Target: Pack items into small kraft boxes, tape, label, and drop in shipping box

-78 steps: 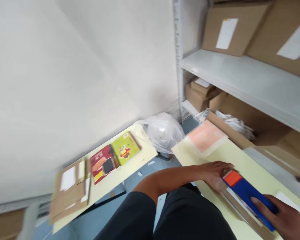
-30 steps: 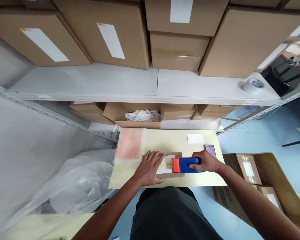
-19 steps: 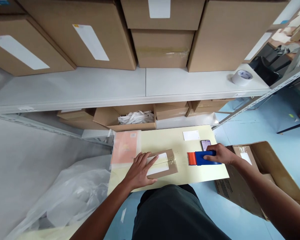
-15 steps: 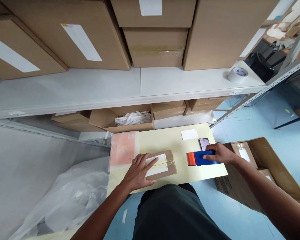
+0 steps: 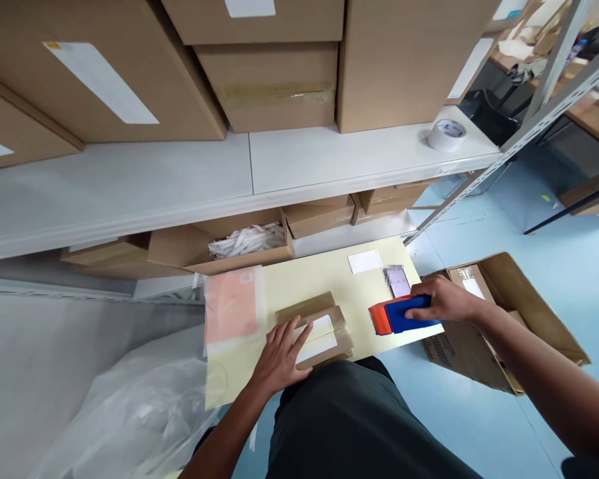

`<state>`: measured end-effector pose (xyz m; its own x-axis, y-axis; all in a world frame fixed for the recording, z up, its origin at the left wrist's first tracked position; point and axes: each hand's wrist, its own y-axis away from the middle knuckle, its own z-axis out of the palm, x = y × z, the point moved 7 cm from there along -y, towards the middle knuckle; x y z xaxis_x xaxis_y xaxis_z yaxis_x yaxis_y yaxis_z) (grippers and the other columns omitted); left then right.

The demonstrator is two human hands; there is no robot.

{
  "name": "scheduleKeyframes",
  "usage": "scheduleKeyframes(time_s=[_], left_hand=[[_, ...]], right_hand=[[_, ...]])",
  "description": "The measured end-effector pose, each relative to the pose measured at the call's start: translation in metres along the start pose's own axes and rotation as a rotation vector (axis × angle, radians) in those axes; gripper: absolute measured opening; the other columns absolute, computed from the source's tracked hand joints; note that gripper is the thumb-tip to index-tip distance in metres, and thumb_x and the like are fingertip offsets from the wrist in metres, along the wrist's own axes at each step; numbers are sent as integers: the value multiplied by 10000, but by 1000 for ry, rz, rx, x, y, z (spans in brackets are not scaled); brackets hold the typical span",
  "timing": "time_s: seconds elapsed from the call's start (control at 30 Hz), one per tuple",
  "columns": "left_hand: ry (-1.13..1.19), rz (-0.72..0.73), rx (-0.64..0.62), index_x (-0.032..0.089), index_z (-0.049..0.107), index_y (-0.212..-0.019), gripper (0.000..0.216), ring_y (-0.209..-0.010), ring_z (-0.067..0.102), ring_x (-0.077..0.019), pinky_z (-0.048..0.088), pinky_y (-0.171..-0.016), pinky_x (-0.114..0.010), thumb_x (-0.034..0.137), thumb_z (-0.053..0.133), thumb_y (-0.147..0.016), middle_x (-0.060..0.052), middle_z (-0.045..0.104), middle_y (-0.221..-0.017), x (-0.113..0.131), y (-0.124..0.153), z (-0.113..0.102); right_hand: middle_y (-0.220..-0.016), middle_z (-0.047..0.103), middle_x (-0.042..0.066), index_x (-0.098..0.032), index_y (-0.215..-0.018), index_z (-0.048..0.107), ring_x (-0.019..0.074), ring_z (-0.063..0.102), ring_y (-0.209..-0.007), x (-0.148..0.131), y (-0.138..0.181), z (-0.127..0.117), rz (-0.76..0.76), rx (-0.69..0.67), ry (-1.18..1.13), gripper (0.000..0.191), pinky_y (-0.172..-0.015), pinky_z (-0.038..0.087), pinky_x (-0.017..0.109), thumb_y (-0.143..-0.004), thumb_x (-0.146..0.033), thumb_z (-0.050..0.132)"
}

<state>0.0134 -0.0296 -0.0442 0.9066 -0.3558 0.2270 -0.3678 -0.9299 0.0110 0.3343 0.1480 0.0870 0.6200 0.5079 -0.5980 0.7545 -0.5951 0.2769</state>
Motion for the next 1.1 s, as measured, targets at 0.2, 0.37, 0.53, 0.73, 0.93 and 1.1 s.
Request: scheduleKeyframes(time_s=[0.2,0.37,0.53,0.73,0.93,1.1], left_hand=[[-1,37,4,285,282,-1605,1006,-1419,376,-401,315,-1133,-551,507,769,-753,-174,328,-1618,0,-2,3],[-16,76,-47,357,339,-1578,965,-1431,358,-406,310,-1134,-563,473,801,-738,-152,263,-1653,3,-7,0],[-32,87,-94,438,322,-1565,930,-1448,334,-414,317,-1124,-567,466,793,-763,-104,127,-1705,2,-11,2],[-34,76,-123,461,311,-1561,944,-1451,325,-422,314,-1123,-574,473,799,-753,-82,26,-1722,3,-15,3],[-50,99,-112,430,321,-1568,925,-1456,319,-427,308,-1127,-574,466,783,-767,-93,46,-1721,5,-14,1],[-71,70,-83,438,310,-1569,944,-1435,352,-431,325,-1110,-576,434,794,-759,-103,57,-1718,5,-10,0]], right_hand=[[-670,695,60,-166,-778,697,156,584,-572,42,-11,40,104,-49,28,499,-533,414,257,-823,-660,645],[-699,698,86,-162,-752,705,180,603,-618,70,-18,73,136,-26,33,531,-565,429,269,-804,-684,626],[-761,723,88,-166,-813,728,192,648,-679,69,-22,90,158,-74,68,554,-614,455,264,-840,-699,582],[-839,761,176,-159,-936,771,290,726,-783,30,-39,103,393,-133,339,567,-682,503,334,-841,-695,609],[-961,775,210,-155,-974,785,338,741,-933,-6,-58,146,422,-196,413,415,-774,521,397,-917,-520,594],[-965,774,179,-149,-1042,733,291,737,-905,5,-45,156,507,-43,379,463,-759,505,347,-979,-535,486]])
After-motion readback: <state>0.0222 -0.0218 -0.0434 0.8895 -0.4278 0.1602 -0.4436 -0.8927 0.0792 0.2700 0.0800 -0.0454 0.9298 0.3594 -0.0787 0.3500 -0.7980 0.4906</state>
